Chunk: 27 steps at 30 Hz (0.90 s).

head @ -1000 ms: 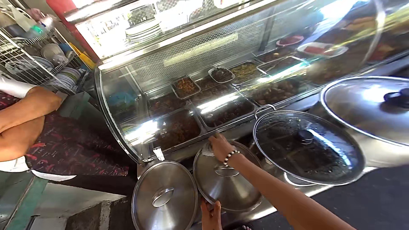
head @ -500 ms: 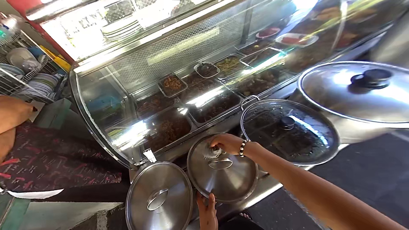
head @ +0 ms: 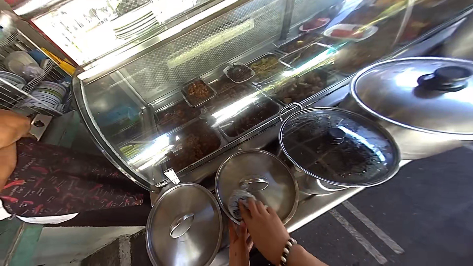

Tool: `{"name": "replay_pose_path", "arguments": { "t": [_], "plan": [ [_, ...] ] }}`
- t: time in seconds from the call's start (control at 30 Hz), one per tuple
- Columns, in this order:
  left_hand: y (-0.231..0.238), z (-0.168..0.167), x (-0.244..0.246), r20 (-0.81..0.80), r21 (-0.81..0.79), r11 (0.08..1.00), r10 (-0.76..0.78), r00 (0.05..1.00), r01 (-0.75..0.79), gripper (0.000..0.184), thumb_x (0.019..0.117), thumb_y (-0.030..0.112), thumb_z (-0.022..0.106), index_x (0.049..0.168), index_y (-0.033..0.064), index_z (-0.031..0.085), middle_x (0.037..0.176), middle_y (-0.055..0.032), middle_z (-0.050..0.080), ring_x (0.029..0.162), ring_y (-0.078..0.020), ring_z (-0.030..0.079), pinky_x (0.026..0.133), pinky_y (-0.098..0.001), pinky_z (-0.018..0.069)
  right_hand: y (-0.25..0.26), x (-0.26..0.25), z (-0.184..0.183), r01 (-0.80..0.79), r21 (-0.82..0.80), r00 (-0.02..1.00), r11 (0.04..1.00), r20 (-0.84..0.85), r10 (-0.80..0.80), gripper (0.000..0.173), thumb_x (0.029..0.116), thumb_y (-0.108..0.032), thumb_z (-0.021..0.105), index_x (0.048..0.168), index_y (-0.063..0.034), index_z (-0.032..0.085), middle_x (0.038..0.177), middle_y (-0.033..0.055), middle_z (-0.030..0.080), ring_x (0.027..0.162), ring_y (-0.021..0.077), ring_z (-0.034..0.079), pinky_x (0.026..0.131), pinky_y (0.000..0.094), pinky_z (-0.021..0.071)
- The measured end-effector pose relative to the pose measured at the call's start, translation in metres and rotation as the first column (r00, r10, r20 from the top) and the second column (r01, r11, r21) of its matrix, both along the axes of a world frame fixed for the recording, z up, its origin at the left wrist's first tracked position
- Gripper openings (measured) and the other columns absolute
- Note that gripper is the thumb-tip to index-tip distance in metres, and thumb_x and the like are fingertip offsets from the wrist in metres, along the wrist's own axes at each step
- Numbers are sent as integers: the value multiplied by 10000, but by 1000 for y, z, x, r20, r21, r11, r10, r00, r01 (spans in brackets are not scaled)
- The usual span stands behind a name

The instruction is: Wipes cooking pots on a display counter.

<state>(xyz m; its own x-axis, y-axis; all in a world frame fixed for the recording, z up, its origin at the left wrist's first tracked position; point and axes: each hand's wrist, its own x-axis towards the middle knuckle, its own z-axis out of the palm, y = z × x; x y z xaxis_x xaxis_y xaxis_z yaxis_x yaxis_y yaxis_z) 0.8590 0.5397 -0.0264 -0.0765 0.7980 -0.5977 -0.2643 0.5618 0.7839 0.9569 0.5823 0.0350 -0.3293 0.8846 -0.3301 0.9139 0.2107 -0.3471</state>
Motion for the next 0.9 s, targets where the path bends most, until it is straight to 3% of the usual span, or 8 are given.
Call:
{"name": "replay_pose_path", "arguments": {
  "t": [0.07, 0.17, 0.27, 0.37, 0.5, 0.63, 0.8, 0.9],
  "plan": [
    [-2, 4, -1, 23, 2, 1000, 3, 1000, -3, 581, 1107, 151, 291, 1621, 74, 30, 1558, -262, 323, 1297, -296, 517, 1010, -462, 498, 31, -14, 12, -140, -118, 990, 983, -47, 136, 588, 987, 48, 492, 1560, 12, 366, 1559, 292, 371, 1410, 477, 408, 1053, 644, 403],
    [6, 14, 2, 41, -108, 994, 33, 999, -28, 573, 1116, 142, 303, 1628, 136, 47, 1595, -241, 287, 1308, -345, 517, 990, -504, 487, 75, -38, 21, -130, -197, 992, 972, -16, 129, 560, 1017, 42, 449, 1563, 43, 322, 1574, 270, 344, 1439, 460, 366, 1065, 620, 411],
    [9, 11, 1, 64, -111, 993, 38, 997, -31, 631, 1116, 224, 370, 1638, 193, 18, 1663, -190, 180, 1352, -342, 499, 1008, -512, 487, 97, -45, 27, -131, -224, 988, 966, 55, 147, 470, 995, 57, 494, 1463, 85, 452, 1519, 275, 400, 1375, 447, 448, 1018, 566, 476],
    [9, 9, -1, 99, -108, 993, 61, 993, -50, 633, 1113, 205, 385, 1637, 207, 29, 1645, -192, 222, 1318, -338, 531, 989, -487, 509, 91, -28, 27, -276, -227, 955, 934, 43, 293, 434, 974, 29, 547, 1408, 25, 552, 1500, 291, 408, 1363, 473, 439, 1027, 597, 453],
    [8, 6, -6, 203, -126, 982, 165, 965, -142, 520, 1124, 170, 293, 1615, 144, 125, 1589, -215, 281, 1210, -336, 573, 917, -449, 536, 67, -8, 28, -333, -322, 936, 886, 0, 352, 455, 997, -62, 559, 1447, -7, 527, 1511, 320, 387, 1381, 505, 418, 1014, 640, 452],
    [14, 9, -5, 145, -155, 968, 220, 965, -197, 648, 1108, 499, 167, 1538, 39, 320, 1514, -232, 400, 1222, -339, 550, 971, -489, 487, 54, 6, 27, -261, -388, 962, 884, -24, 273, 438, 1056, -168, 463, 1468, -29, 508, 1485, 301, 441, 1337, 485, 482, 1013, 640, 442],
    [30, 15, 4, -77, -171, 973, 147, 986, -158, 534, 1120, 366, 338, 1578, 100, 270, 1480, -270, 417, 1142, -369, 586, 895, -472, 521, 46, 29, 28, -240, -419, 965, 876, -2, 264, 373, 1051, -175, 454, 1359, -29, 606, 1394, 267, 558, 1272, 465, 551, 963, 661, 447],
    [36, 19, 6, -91, -198, 965, 157, 983, -173, 521, 1120, 349, 349, 1584, 133, 254, 1502, -273, 396, 1154, -380, 590, 883, -468, 531, 40, 46, 38, -171, -451, 965, 876, 100, 241, 352, 1038, -153, 468, 1311, -7, 636, 1355, 278, 585, 1257, 471, 561, 955, 663, 451]
  ]
}}
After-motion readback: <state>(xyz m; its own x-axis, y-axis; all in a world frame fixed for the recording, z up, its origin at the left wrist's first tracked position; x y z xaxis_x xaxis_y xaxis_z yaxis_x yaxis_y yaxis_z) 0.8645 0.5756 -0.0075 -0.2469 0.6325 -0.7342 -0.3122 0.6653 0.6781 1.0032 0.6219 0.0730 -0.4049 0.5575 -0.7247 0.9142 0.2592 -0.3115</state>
